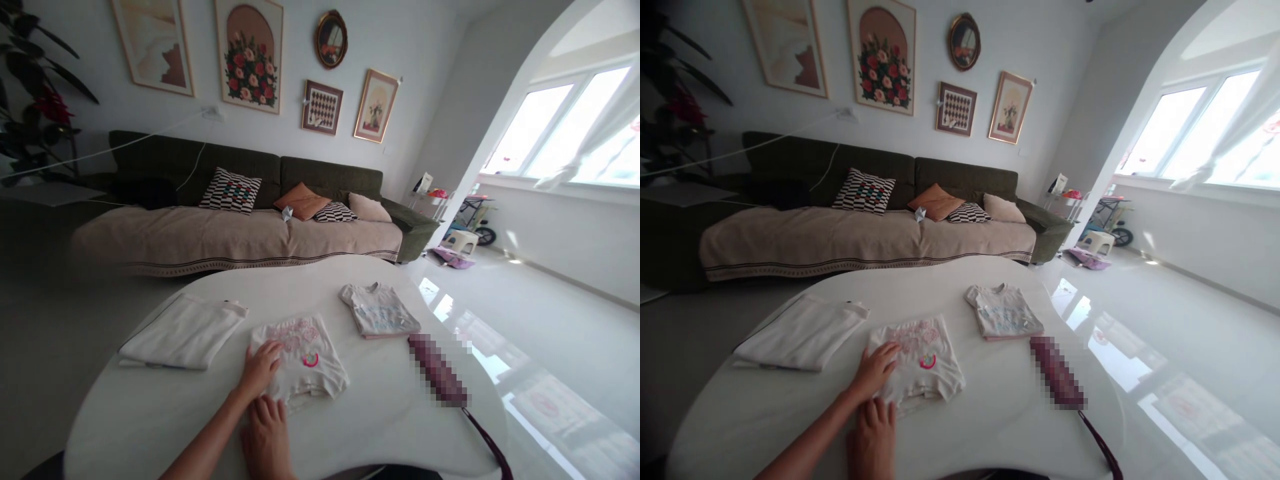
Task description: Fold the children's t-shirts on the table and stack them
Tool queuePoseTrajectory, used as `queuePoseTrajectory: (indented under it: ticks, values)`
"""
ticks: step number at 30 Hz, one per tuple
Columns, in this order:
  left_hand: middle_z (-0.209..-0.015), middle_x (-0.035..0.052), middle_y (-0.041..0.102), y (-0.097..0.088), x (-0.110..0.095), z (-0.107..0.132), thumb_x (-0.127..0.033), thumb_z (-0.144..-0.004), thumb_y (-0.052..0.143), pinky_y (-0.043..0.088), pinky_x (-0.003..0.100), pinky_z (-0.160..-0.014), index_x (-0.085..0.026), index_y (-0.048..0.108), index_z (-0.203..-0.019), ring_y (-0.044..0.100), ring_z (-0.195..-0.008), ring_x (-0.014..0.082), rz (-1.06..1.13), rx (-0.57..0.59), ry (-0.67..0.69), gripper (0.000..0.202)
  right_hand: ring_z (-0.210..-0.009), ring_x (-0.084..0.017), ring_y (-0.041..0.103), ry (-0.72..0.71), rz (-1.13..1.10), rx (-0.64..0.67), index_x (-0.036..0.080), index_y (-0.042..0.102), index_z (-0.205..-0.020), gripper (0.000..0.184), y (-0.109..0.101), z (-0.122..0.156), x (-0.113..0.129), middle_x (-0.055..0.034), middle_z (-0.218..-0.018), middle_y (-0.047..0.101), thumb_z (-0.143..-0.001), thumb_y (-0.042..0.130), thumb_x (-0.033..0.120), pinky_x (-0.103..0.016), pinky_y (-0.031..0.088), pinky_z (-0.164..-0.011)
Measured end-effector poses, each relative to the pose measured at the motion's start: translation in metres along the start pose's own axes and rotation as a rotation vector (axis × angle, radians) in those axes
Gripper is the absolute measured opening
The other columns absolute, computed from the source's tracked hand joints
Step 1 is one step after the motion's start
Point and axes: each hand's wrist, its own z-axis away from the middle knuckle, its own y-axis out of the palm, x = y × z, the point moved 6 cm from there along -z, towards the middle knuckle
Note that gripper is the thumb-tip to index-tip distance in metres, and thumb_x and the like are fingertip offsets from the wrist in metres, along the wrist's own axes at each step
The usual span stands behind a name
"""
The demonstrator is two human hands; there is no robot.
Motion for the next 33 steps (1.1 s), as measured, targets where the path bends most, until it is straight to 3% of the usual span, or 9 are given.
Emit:
queuePoseTrajectory:
  ticks: [3, 7, 13, 18, 21, 24, 28, 30, 33]
  values:
    - [-0.123, 0.0048, 0.054, 0.000, 0.008, 0.021, -0.020, -0.080, 0.040, 0.016, 0.048, -0.103, -0.025, 0.054, -0.115, 0.045, -0.113, 0.0203, -0.043, -0.008, 0.020, 0.037, -0.103, -0.021, 0.052, 0.014, 0.030, 0.046, 0.029, 0.053, -0.104, 0.028, -0.007, 0.021, -0.021, 0.0000, -0.105, 0.060, -0.076, 0.053, 0.022, -0.050, 0.030, -0.097]
    - [-0.117, 0.0037, 0.058, -0.006, 0.001, 0.054, -0.022, -0.082, 0.041, 0.024, 0.048, -0.098, -0.028, 0.054, -0.114, 0.051, -0.104, 0.0205, -0.142, -0.035, 0.068, 0.036, -0.092, -0.015, 0.057, 0.008, 0.112, 0.006, 0.026, 0.054, -0.085, 0.015, -0.049, 0.045, -0.060, 0.0036, -0.094, 0.061, -0.079, 0.047, 0.015, -0.043, 0.028, -0.098]
    - [-0.110, 0.0126, 0.060, 0.027, -0.065, 0.100, -0.029, -0.081, 0.043, 0.040, 0.046, -0.086, -0.021, 0.055, -0.114, 0.055, -0.098, 0.0262, -0.146, 0.094, 0.101, 0.036, -0.090, -0.013, 0.056, 0.112, 0.275, -0.092, 0.022, 0.053, -0.079, 0.026, -0.101, 0.027, -0.102, 0.0017, -0.087, 0.060, -0.079, 0.035, 0.004, -0.043, 0.019, -0.102]
    - [-0.094, 0.0070, 0.066, 0.027, -0.120, 0.090, -0.029, -0.081, 0.043, 0.047, 0.030, -0.077, -0.024, 0.063, -0.095, 0.061, -0.088, 0.0204, 0.112, 0.324, 0.187, 0.025, -0.089, -0.016, 0.057, 0.124, 0.334, 0.173, 0.019, 0.059, -0.076, 0.024, -0.128, -0.021, -0.118, -0.0023, -0.085, 0.064, -0.071, 0.041, 0.004, -0.033, 0.033, -0.091]
    - [-0.098, 0.0050, 0.066, 0.004, -0.106, 0.063, -0.027, -0.085, 0.035, 0.044, 0.027, -0.083, -0.023, 0.063, -0.097, 0.059, -0.094, 0.0176, 0.166, 0.304, 0.196, 0.030, -0.078, -0.016, 0.060, 0.141, 0.335, 0.228, 0.019, 0.062, -0.077, 0.027, -0.149, -0.032, -0.124, -0.0029, -0.079, 0.065, -0.069, 0.042, 0.004, -0.026, 0.040, -0.076]
    - [-0.129, 0.0094, 0.047, -0.005, -0.060, 0.042, -0.028, -0.084, 0.036, 0.029, 0.040, -0.100, -0.018, 0.051, -0.120, 0.037, -0.122, 0.0233, 0.036, 0.203, 0.111, 0.039, -0.094, -0.018, 0.057, 0.192, 0.354, 0.177, 0.017, 0.059, -0.101, 0.034, -0.151, -0.021, -0.124, -0.0088, -0.101, 0.063, -0.078, 0.034, 0.011, -0.028, 0.039, -0.083]
    - [-0.144, 0.0040, 0.023, 0.015, -0.008, 0.047, -0.039, -0.084, 0.037, 0.021, 0.053, -0.101, -0.028, 0.032, -0.133, 0.014, -0.132, 0.0278, -0.179, 0.197, -0.026, 0.051, -0.130, -0.022, 0.022, 0.269, 0.361, 0.242, 0.015, 0.027, -0.135, 0.054, -0.117, 0.005, -0.134, -0.0099, -0.140, 0.028, -0.084, 0.033, 0.034, -0.043, 0.021, -0.102]
    - [-0.145, 0.0031, 0.019, 0.023, -0.003, 0.054, -0.041, -0.085, 0.033, 0.017, 0.054, -0.101, -0.030, 0.026, -0.135, 0.012, -0.132, 0.0273, -0.224, 0.183, -0.049, 0.051, -0.133, -0.020, 0.009, 0.265, 0.342, 0.309, 0.020, 0.015, -0.138, 0.059, -0.107, 0.010, -0.144, -0.0039, -0.144, 0.015, -0.086, 0.027, 0.043, -0.048, 0.013, -0.105]
    - [-0.144, 0.0055, 0.022, 0.025, -0.010, 0.055, -0.046, -0.083, 0.036, 0.012, 0.059, -0.100, -0.029, 0.027, -0.135, 0.017, -0.131, 0.0305, -0.254, 0.219, -0.087, 0.055, -0.133, -0.017, 0.009, 0.237, 0.331, 0.353, 0.024, 0.016, -0.138, 0.052, -0.109, 0.000, -0.154, 0.0006, -0.144, 0.015, -0.088, 0.021, 0.038, -0.051, 0.006, -0.105]
